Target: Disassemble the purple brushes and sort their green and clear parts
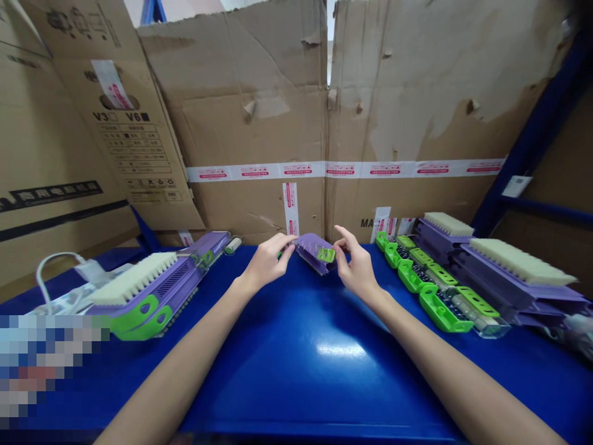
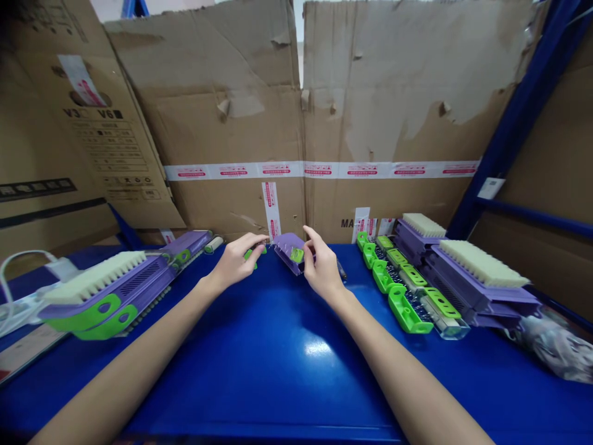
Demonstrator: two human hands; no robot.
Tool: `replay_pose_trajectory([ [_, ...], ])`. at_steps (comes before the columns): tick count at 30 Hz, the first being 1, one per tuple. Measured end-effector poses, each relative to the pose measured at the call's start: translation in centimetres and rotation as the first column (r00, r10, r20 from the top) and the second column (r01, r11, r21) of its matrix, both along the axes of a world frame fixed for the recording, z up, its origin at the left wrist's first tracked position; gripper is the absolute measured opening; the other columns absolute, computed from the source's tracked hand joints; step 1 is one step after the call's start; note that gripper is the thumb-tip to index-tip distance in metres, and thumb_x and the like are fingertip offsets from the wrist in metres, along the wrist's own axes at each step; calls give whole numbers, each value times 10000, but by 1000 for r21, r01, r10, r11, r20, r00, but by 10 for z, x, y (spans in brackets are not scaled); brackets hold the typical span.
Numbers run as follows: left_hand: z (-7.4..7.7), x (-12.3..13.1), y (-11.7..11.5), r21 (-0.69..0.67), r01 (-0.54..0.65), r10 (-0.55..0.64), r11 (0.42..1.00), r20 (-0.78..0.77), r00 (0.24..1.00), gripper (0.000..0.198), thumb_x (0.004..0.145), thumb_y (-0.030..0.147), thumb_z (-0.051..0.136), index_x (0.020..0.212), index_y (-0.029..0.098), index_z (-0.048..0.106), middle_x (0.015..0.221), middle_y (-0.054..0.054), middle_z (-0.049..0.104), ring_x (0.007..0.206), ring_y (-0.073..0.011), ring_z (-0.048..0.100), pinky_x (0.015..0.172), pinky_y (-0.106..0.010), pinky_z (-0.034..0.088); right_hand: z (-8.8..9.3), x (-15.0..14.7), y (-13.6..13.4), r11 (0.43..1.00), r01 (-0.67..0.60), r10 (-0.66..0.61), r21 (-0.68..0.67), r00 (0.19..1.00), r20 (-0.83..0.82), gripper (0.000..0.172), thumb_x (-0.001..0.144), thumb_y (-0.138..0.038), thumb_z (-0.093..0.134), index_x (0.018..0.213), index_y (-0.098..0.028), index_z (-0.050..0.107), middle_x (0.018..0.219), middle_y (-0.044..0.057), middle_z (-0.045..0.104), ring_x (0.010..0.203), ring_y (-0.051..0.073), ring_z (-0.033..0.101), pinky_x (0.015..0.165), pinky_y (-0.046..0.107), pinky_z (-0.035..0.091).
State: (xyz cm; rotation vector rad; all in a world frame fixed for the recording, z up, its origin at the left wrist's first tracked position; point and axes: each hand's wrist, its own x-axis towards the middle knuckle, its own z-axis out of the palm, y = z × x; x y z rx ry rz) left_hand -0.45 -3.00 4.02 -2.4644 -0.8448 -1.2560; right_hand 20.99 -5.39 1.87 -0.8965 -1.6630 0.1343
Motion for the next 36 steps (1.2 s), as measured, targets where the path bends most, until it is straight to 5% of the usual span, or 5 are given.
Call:
replay_pose_trajectory([
  [8, -4, 2, 1, -11, -23, 23, 1000, 37, 999, 246, 904, 222, 450, 1123, 153, 538, 942, -74, 624, 863, -142, 602, 788, -293, 500, 6, -2, -1, 961, -162, 106, -223, 964, -244, 409, 891, -422, 403, 1203, -188, 528, 742, 26, 618, 661, 162, 584, 623, 299, 483],
  [18, -7, -1, 3, 150, -37, 53, 988, -108, 993, 256, 903, 189, 447, 1148, 161, 516, 1027, -92, 626, 984, -171, 586, 846, -329, 510, 11, -6, 1, 604, -646, 189, -466, 685, -704, 369, 791, -321, 569, 1127, -168, 558, 759, 52, 641, 574, 136, 596, 507, 267, 477],
  [27, -8, 6, 5, -174, 11, 6, 985, 97, 995, 245, 899, 257, 459, 1088, 153, 575, 944, -80, 660, 848, -157, 636, 769, -319, 533, 4, 10, 13, 722, -581, 227, -375, 711, -665, 695, 677, -280, 683, 1327, -233, 443, 997, 74, 670, 823, 187, 631, 634, 306, 509],
  [33, -8, 10, 11, -722, 295, 27, 625, 398, 917, 315, 872, 380, 443, 966, 121, 595, 701, -32, 621, 522, -98, 588, 511, -235, 511, 3, 11, 17, 826, -498, 266, -262, 756, -598, 764, 604, -271, 753, 1310, -195, 472, 1028, 84, 686, 985, 213, 614, 880, 389, 471],
  [36, -6, 4, 18, -762, 317, 112, 564, 452, 885, 324, 846, 400, 482, 959, 114, 584, 712, -49, 632, 531, -112, 598, 527, -259, 516, 3, 14, 18, 905, -341, 191, -254, 860, -474, 665, 642, -281, 723, 1268, -183, 523, 1046, 89, 682, 970, 210, 620, 908, 411, 460],
])
